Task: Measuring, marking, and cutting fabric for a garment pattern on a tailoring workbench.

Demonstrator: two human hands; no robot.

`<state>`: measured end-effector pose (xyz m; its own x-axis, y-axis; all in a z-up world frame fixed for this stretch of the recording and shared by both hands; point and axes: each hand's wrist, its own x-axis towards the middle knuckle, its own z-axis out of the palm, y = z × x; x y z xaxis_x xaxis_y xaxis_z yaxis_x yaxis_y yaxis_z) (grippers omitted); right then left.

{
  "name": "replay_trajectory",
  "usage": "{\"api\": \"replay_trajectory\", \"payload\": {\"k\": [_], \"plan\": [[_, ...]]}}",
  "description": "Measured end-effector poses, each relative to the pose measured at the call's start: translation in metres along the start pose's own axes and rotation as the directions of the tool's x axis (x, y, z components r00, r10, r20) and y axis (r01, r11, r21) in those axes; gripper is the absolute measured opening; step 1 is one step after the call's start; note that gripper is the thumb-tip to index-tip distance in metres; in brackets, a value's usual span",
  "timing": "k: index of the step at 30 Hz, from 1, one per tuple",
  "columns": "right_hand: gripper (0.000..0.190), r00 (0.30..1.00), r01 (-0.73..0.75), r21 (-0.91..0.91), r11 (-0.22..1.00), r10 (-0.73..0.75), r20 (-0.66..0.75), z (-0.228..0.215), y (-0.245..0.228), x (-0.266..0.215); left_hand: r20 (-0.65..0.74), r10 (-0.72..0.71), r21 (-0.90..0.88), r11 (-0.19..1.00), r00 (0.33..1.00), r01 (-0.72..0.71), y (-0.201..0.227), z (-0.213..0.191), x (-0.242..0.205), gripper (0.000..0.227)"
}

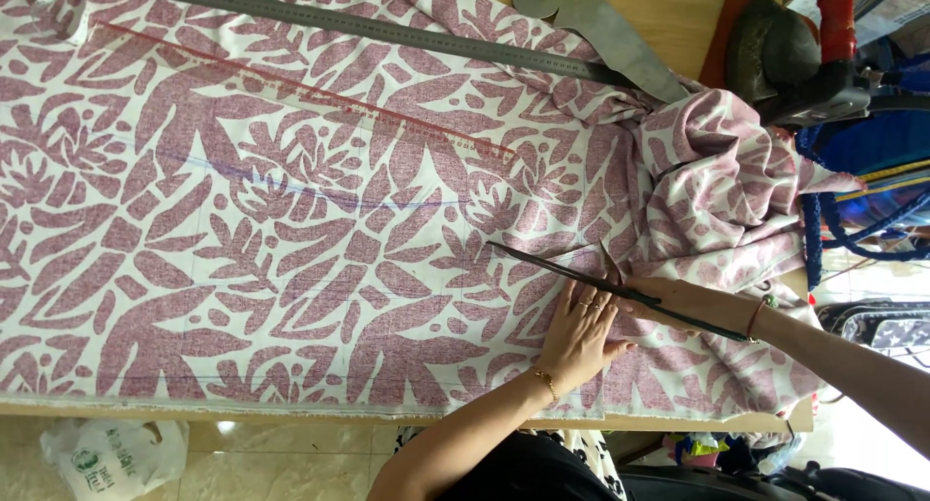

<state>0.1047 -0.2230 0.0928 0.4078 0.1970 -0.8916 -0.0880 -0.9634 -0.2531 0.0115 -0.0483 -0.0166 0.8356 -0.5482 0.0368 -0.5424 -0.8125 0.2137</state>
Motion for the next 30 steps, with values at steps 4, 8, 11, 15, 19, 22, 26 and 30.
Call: {"api": "replay_trajectory", "payload": {"k": [4, 8, 11, 15, 19, 22, 26, 30], "plan": [[0.061, 0.995, 0.103, 0.103, 0.989, -0.100, -0.030, 0.010, 0.009, 0.001, -0.036, 0.122, 0.086, 0.989, 0.992, -0.119, -0.022, -0.027, -0.021, 0.086], [0.060, 0.967, 0.240, 0.036, 0.970, -0.235, -0.101, 0.019, 0.003, -0.008, 0.136, 0.217, 0.020, 0.975, 0.966, -0.222, -0.060, -0.038, -0.060, 0.095], [0.057, 0.987, 0.141, 0.059, 0.988, -0.136, -0.082, 0.019, -0.031, -0.033, 0.098, 0.212, 0.050, 0.975, 0.972, -0.217, -0.082, -0.031, -0.080, 0.093], [0.052, 0.993, 0.092, 0.135, 0.987, -0.081, -0.085, 0.032, -0.033, -0.027, 0.100, 0.226, 0.038, 0.972, 0.969, -0.231, -0.088, -0.033, -0.081, 0.092], [0.049, 0.985, 0.124, 0.066, 0.990, -0.114, -0.127, 0.057, -0.011, -0.001, 0.083, 0.244, 0.020, 0.969, 0.966, -0.246, -0.090, -0.037, -0.083, 0.092], [0.045, 0.919, 0.320, -0.020, 0.947, -0.315, -0.237, 0.063, -0.014, 0.001, 0.073, 0.252, -0.022, 0.968, 0.965, -0.251, -0.092, -0.036, -0.082, 0.092], [0.033, 0.992, 0.129, 0.428, 0.895, -0.124, -0.039, 0.079, 0.007, 0.009, 0.018, 0.250, -0.017, 0.968, 0.968, -0.250, -0.093, -0.038, -0.084, 0.091], [0.034, 0.957, 0.139, 0.807, 0.574, -0.286, 0.039, 0.096, 0.021, 0.011, 0.004, 0.248, -0.067, 0.967, 0.969, -0.247, -0.093, -0.035, -0.084, 0.090]]}}
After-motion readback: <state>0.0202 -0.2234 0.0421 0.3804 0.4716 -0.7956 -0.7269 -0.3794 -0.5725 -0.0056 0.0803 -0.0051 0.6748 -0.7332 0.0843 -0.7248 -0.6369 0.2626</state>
